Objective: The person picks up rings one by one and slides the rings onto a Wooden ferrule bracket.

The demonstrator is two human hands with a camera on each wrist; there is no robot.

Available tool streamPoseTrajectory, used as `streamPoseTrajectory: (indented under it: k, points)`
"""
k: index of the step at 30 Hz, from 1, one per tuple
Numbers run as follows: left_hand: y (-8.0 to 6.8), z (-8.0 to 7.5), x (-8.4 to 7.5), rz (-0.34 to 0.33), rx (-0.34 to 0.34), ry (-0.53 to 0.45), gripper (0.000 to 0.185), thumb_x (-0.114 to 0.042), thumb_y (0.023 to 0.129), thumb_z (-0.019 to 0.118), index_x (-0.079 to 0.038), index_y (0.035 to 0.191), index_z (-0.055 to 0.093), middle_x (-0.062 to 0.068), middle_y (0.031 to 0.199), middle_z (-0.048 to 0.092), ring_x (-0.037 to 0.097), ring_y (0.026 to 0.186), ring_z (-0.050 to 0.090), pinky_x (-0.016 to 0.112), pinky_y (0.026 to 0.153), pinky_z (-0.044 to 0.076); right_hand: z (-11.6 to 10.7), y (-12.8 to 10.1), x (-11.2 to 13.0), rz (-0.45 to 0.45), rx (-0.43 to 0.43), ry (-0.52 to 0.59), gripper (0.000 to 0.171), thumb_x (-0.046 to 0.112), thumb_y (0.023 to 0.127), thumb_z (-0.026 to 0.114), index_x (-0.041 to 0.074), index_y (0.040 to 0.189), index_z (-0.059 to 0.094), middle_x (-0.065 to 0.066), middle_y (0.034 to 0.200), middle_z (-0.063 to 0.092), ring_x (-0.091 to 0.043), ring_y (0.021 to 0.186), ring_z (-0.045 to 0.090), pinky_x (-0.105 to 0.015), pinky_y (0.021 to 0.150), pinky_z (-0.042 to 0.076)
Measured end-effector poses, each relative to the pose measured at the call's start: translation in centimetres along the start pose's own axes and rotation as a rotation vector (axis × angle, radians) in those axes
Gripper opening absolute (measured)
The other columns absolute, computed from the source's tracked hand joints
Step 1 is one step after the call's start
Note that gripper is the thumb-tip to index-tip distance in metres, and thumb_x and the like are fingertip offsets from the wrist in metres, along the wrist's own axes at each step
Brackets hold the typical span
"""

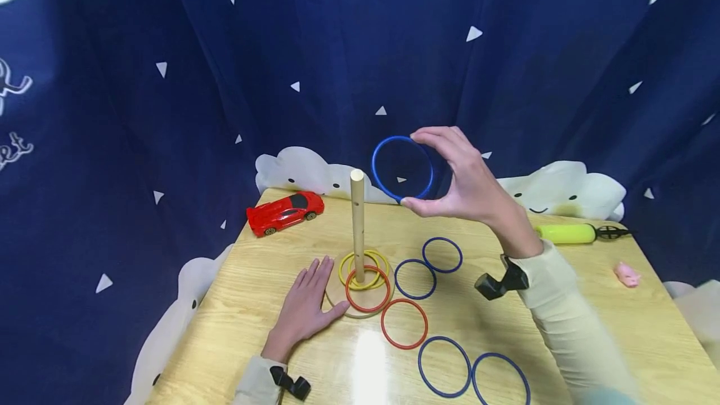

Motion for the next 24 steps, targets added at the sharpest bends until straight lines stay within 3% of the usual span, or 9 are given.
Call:
streamPoseTrajectory:
  k: [5, 10, 17, 24]
  points:
    - [-0.2, 0.0, 0.0, 0.003, 0.006, -0.003, 0.104, -0.08, 0.093, 0.048, -0.011, 0.168, 0.023, 0.005, 0.173, 0.026, 0.027, 0.16, 0.019, 0.051, 0.128, 0.021, 1.6, 1.2, 0.7, -0.029, 0.034, 0.001, 0.09, 0.038, 0.059, 0.096, 0.0, 0.135, 0.065, -0.013, 0.135, 0.065, -0.03, 0.125, 0.055, -0.039, 0.106, 0.044]
    - [0.0, -0.2, 0.0, 0.01, -0.012, 0.006, 0.104, -0.08, 0.093, 0.048, -0.011, 0.167, 0.026, 0.006, 0.172, 0.028, 0.029, 0.16, 0.021, 0.053, 0.127, 0.023, 4.3, 1.0, 0.9, -0.04, 0.121, -0.024, 0.092, 0.045, 0.061, 0.094, -0.001, 0.134, 0.063, -0.012, 0.134, 0.064, -0.028, 0.124, 0.055, -0.043, 0.106, 0.046]
    - [0.2, -0.1, 0.1, 0.001, 0.022, 0.003, 0.104, -0.08, 0.093, 0.048, -0.012, 0.168, 0.021, 0.004, 0.173, 0.024, 0.027, 0.161, 0.017, 0.052, 0.128, 0.02, 8.8, -1.9, -0.6, 0.055, 0.287, -0.062, 0.091, 0.054, 0.066, 0.089, 0.001, 0.135, 0.062, -0.01, 0.134, 0.063, -0.026, 0.123, 0.055, -0.047, 0.104, 0.047]
    - [0.0, 0.0, 0.1, -0.011, 0.029, 0.0, 0.104, -0.081, 0.093, 0.047, -0.013, 0.168, 0.021, 0.004, 0.173, 0.024, 0.027, 0.161, 0.017, 0.051, 0.129, 0.019, 12.9, -6.2, -2.4, 0.113, 0.384, -0.081, 0.09, 0.059, 0.066, 0.087, 0.002, 0.132, 0.064, -0.009, 0.132, 0.065, -0.025, 0.122, 0.056, -0.048, 0.105, 0.048]
Point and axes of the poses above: each hand's wrist, its own y-axis towards the middle knuckle, its own z-axis out of the palm, x = y × z, the point moved 10 cm from there along y, towards the middle knuckle
